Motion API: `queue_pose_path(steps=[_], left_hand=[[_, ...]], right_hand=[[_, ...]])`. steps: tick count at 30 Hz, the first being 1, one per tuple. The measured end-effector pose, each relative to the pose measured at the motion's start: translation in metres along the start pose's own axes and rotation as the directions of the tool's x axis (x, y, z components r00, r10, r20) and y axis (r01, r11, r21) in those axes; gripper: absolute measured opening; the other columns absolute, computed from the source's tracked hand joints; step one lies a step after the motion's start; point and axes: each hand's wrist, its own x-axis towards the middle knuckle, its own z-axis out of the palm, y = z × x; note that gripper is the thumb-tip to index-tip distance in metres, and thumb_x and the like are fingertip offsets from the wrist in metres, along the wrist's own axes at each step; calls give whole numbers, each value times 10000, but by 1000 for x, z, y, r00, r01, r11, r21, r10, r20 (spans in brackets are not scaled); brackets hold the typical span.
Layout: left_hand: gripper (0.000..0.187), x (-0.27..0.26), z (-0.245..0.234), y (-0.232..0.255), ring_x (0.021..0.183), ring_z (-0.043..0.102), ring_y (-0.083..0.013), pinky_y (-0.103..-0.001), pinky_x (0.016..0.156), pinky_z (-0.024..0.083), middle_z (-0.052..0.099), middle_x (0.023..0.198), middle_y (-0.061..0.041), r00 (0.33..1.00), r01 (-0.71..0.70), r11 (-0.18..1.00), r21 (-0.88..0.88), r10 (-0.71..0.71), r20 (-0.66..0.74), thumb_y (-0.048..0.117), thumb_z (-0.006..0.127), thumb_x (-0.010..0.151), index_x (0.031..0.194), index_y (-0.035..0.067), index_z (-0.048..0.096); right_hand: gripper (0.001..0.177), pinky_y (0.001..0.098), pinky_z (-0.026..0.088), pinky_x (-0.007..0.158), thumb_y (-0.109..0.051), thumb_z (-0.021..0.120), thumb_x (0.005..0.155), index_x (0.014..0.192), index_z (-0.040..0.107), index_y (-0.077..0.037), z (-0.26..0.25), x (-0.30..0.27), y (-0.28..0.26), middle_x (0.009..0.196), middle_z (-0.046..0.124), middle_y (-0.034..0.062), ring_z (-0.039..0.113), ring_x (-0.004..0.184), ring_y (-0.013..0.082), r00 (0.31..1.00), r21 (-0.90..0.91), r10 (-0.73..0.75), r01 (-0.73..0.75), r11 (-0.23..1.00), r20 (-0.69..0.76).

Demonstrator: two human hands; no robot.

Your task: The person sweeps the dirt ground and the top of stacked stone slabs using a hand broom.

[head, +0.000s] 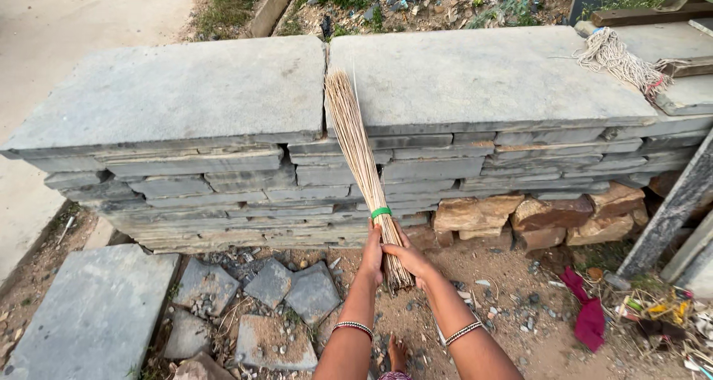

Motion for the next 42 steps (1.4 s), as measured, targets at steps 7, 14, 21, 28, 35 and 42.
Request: queue_pose_path(steps=[7,14,21,28,35,42], left_hand=[[621,-34,45,-43,1312,553,-251,-418,1069,475,480,1507,-146,988,146,981,130,-150,25,414,292,1028,1621,326,131],[609,16,90,-137,1253,581,-278,-365,1042,460,585,1436,-178,949,46,982,181,-99,299,363,416,1019,1579,132,345],[655,8,155,-190,1302,550,-198,-311,1088,423,526,1466,-96,835,-49,843,535,-260,486,271,535,1027,1596,93,262],[516,-28,179,-239,1040,674,-214,-359,960,524,683,1242,-133,967,187,977,97,-201,158,232,513,991,1484,124,404],[496,-116,252,-194,946,679,-279,-424,820,565,667,1185,-197,883,362,888,283,-424,202,278,548,1017,1443,43,448],[636,-133,264,-209,965,693,-269,-411,832,594,682,1212,-166,891,316,931,183,-357,280,239,639,931,1496,147,362]], right_hand=[[747,301,604,671,-102,576,940,1606,291,-284,-36,-57,31,1305,696,164,737,934,223,984,171,-10,41,984,-178],[728,308,593,774,-126,519,932,1605,296,-291,-73,-94,83,1430,622,119,723,1053,226,874,302,-88,258,918,-478],[740,343,532,837,-238,520,966,1621,181,-295,-114,-139,92,1470,524,126,632,1135,247,671,284,-36,362,888,-741],[781,376,562,660,-254,481,951,1629,97,-310,-180,-187,77,1272,638,114,731,886,256,890,145,153,-99,984,-429],[827,383,511,541,-239,517,928,1648,110,-254,-230,-251,72,1208,733,280,656,675,257,876,215,156,-61,975,-457],[862,380,512,529,-288,564,883,1641,152,-280,-249,-277,72,1140,752,254,640,632,243,892,33,90,-84,996,-443]])
